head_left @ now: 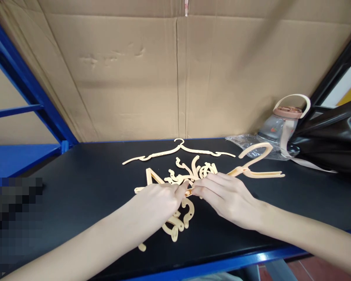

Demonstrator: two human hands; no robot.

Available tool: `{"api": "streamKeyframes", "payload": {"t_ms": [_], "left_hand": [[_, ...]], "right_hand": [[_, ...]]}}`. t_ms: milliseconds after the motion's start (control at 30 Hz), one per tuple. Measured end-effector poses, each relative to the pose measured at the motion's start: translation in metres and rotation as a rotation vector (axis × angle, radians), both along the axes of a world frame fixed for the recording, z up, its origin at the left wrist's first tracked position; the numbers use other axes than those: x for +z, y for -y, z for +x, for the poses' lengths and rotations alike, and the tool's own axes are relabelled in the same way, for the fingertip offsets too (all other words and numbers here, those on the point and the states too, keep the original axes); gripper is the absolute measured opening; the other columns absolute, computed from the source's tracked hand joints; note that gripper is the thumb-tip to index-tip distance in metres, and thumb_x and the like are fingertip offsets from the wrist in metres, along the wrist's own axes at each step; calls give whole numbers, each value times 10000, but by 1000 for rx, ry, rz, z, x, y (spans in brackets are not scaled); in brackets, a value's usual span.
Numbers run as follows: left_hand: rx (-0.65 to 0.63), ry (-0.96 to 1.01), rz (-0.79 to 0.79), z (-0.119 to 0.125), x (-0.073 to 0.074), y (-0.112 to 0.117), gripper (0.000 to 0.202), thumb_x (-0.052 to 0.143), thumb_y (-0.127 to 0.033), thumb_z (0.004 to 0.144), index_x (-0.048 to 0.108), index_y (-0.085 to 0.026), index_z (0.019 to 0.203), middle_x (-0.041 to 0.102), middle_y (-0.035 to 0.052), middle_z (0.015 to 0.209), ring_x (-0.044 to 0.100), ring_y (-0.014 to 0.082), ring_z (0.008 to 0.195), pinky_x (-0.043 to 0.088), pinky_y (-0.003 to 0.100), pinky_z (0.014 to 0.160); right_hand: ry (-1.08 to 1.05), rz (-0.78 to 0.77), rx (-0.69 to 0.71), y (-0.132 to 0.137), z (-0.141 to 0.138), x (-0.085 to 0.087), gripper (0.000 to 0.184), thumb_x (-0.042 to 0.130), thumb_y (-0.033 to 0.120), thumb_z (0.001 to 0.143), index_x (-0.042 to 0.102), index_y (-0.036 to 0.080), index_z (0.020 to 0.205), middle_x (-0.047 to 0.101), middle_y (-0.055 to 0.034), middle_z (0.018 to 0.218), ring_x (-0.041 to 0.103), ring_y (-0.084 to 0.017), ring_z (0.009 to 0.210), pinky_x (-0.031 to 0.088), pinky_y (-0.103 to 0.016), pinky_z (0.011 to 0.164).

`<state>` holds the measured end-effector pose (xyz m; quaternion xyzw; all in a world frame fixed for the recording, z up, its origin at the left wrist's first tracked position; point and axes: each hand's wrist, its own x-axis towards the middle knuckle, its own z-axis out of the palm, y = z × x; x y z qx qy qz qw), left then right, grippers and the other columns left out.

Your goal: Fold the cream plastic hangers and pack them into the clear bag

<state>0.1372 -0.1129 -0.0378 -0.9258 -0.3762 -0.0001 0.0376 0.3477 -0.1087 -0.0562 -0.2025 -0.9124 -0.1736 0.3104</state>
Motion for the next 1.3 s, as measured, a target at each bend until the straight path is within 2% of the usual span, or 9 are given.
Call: {"api": "streamKeyframes", "payload": {"t_ms": [200,367,500,733,867,1000,1100,1200,1300], "left_hand": [[4,-125,51,0,3,3,360,442,-25,821,493,-123,1163,666,42,766,662,177,646,463,234,539],[45,53,41,3,0,1,182,402,-52,869,517,-159,962,659,19,769,640,160,608,419,231,497],[106,219,63,7,3,1,188,353,-250,965,496,-194,858,623,-27,657,589,148,518,344,228,456],[201,476,-84,-10,26,-6,240,378,-430,951,517,-234,937,589,-68,591,537,110,497,346,198,487],[245,644,-309,-27,40,-20,261,461,-472,906,549,-227,925,596,-59,616,467,84,461,348,180,448],[194,798,-462,-38,43,-34,287,507,-465,886,578,-188,916,599,-31,612,431,71,455,391,176,462],[189,914,-551,-44,40,-45,492,366,-586,903,539,-178,1117,672,53,773,510,102,474,372,188,398],[229,1030,-625,-48,39,-54,698,223,-689,873,399,-172,1307,650,150,1012,589,154,533,393,220,366],[327,1100,-586,-52,42,-60,691,198,-671,883,450,-142,1248,624,172,1048,582,152,570,415,228,390]], "right_hand": [[-56,-193,29,-2,1,1,202,404,116,955,600,132,911,663,-64,841,589,-158,760,481,-282,677],[-151,-290,-30,-5,1,1,142,439,154,953,579,162,929,665,-47,853,605,-162,783,492,-292,691],[-198,-276,-82,-4,1,3,120,466,180,948,554,165,1028,684,-65,939,629,-170,805,509,-299,690],[-129,225,-86,0,8,13,275,576,125,860,573,169,1132,642,-117,1187,579,-225,1103,458,-393,958],[-266,401,-329,-12,28,26,317,627,203,838,554,195,1146,626,-116,1201,569,-247,1104,389,-447,1003],[-171,135,-541,-35,48,36,353,520,421,904,554,172,1153,687,-97,1001,630,-258,896,448,-392,823],[-100,-160,-669,-48,56,36,333,444,470,933,581,209,780,633,-9,644,569,-179,564,355,-275,532],[-114,-294,-710,-53,57,33,428,442,504,924,433,207,617,539,17,539,468,-144,483,263,-252,492],[-160,-346,-694,-53,57,30,445,435,521,919,382,209,607,512,18,531,422,-138,485,253,-250,507]]}}
